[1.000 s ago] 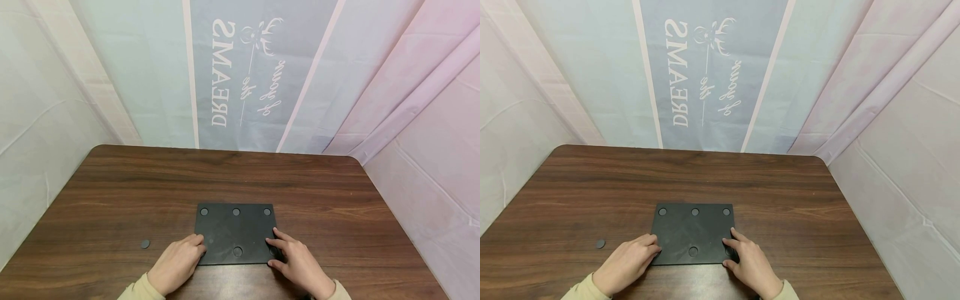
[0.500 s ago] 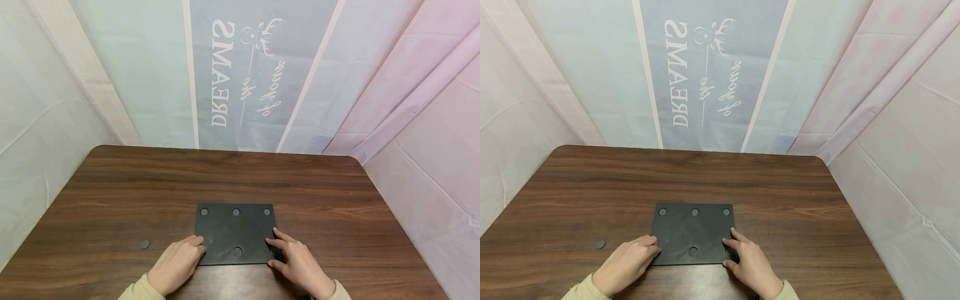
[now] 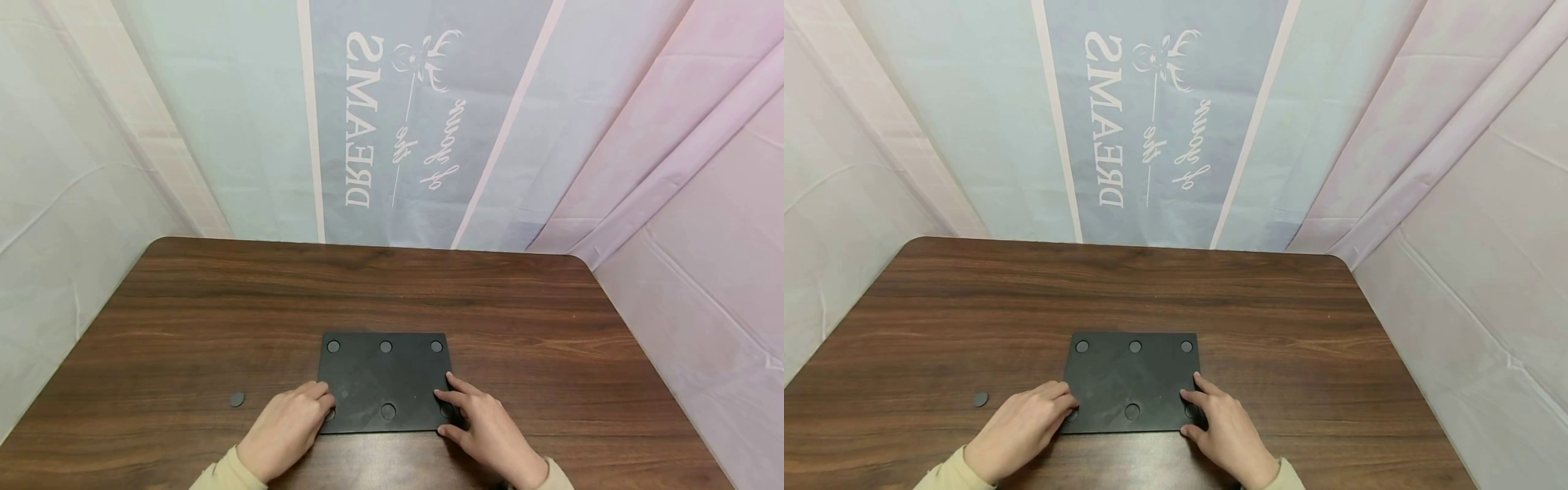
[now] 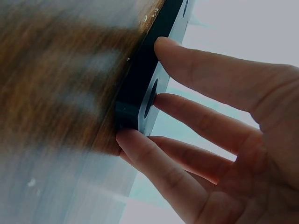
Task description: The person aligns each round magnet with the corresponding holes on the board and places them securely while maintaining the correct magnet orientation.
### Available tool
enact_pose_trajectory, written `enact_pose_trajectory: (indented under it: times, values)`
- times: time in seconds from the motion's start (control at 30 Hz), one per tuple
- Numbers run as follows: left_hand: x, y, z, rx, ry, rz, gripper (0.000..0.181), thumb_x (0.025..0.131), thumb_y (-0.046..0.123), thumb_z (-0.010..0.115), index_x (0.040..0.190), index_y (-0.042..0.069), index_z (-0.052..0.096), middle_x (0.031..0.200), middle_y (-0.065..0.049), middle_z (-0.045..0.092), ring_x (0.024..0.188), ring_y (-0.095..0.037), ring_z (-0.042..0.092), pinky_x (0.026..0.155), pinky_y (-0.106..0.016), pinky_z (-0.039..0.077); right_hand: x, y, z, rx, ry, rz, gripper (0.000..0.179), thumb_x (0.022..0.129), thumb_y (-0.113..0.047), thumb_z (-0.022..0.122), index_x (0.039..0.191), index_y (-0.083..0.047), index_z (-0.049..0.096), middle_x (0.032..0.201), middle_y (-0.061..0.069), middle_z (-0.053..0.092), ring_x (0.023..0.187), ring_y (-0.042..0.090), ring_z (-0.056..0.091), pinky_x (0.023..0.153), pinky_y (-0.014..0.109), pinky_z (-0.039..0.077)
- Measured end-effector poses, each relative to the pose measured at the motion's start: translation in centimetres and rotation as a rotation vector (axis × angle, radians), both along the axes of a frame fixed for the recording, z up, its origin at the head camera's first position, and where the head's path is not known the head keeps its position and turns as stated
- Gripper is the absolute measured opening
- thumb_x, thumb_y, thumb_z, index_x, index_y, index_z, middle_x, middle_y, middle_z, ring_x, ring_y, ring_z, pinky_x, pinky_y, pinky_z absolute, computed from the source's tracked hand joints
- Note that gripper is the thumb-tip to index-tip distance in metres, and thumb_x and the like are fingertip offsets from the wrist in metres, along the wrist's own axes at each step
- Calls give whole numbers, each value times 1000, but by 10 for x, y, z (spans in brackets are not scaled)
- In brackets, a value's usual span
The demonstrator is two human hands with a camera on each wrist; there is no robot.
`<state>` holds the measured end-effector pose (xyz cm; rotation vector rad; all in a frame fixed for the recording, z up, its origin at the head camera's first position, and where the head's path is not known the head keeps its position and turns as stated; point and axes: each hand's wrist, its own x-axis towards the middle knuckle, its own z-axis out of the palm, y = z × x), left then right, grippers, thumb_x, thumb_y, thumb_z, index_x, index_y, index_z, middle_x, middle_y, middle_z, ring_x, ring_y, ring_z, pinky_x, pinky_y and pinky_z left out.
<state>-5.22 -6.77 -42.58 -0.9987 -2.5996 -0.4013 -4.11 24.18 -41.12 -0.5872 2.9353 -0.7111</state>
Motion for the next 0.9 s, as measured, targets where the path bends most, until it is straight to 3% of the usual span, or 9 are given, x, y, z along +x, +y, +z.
enact_pose_trajectory:
  times: [0.23,0.53,0.73,0.9]
  values:
    - [0,-7,2,-32,-8,134,19,70,4,79,72,11,61,70,5,47,63,-12,51,48,-25,43,0,0,0,2,-3,2,47,75,-18,82,119,-8,69,133,23,55,104,31,66,76,41,55]
    - [-1,-11,5,-69,-35,316,17,71,1,78,81,6,65,72,-1,53,65,-16,56,50,-29,47,-1,0,1,-4,-27,2,47,76,-18,81,119,-8,68,134,23,54,100,28,67,74,38,55]
    - [-1,-16,4,-72,-71,381,16,74,7,79,76,5,63,69,-2,49,61,-18,52,48,-29,44,-2,0,2,-8,-37,-2,47,76,-18,81,119,-8,68,135,24,54,101,30,66,74,38,55]
    - [-3,-19,4,-57,-58,421,18,73,8,80,77,4,63,69,-4,49,62,-21,54,46,-30,43,-2,-1,2,-11,-34,-3,46,76,-18,81,119,-7,68,135,24,53,98,28,67,72,36,54]
